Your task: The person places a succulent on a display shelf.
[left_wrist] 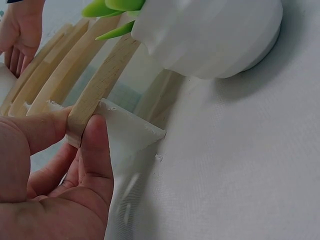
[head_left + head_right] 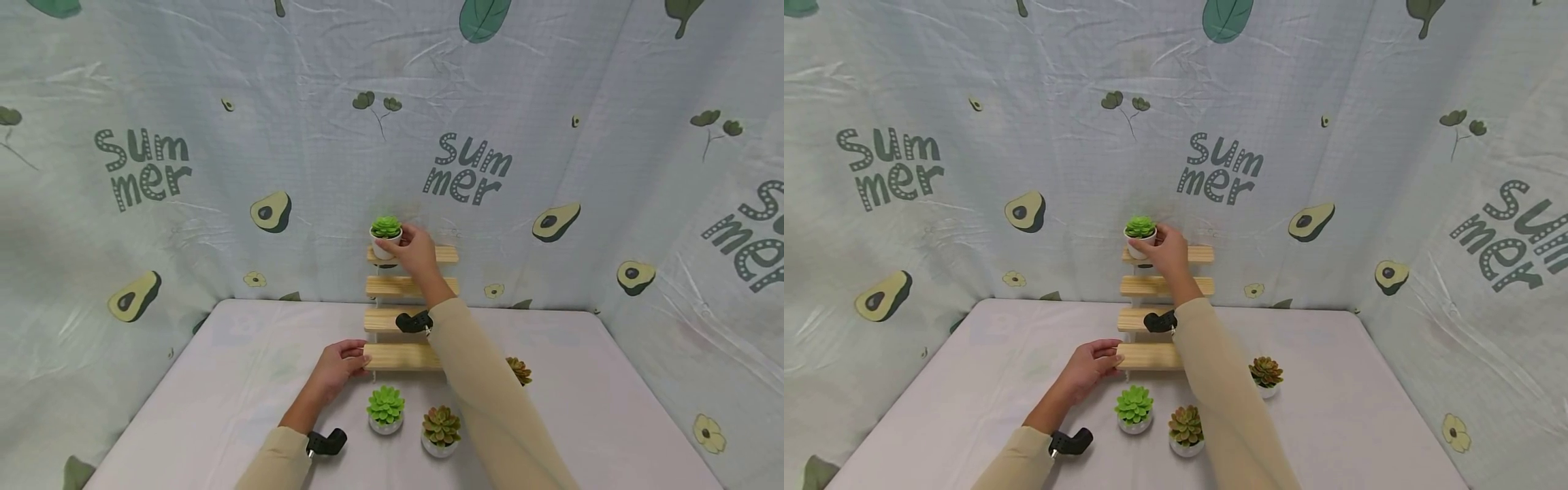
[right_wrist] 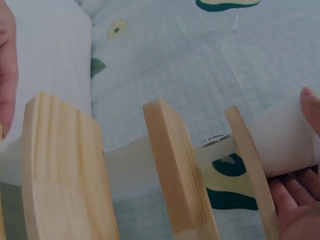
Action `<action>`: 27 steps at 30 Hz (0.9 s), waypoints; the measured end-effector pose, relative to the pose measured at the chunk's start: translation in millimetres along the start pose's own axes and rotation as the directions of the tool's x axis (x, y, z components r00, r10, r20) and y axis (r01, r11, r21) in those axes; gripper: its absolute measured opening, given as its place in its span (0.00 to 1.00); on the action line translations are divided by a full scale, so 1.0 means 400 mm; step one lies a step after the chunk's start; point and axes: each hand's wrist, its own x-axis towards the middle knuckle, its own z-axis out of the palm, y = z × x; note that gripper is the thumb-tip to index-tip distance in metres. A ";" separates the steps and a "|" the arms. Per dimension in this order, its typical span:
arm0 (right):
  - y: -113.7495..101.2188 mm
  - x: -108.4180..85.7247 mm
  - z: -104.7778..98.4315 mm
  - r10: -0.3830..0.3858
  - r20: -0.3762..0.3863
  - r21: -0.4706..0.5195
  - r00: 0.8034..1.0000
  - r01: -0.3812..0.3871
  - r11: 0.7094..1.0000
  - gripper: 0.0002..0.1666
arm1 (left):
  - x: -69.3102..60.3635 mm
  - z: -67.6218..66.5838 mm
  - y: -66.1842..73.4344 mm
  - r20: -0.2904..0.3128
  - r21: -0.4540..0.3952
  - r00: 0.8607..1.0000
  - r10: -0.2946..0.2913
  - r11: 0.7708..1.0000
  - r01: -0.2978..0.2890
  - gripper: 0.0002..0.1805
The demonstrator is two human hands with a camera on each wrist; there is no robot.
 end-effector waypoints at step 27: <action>0.065 -0.157 -0.175 -0.091 0.002 0.181 0.996 0.089 0.979 0.43 | 0.002 0.002 -0.005 0.008 0.020 1.000 0.025 0.999 -0.025 0.20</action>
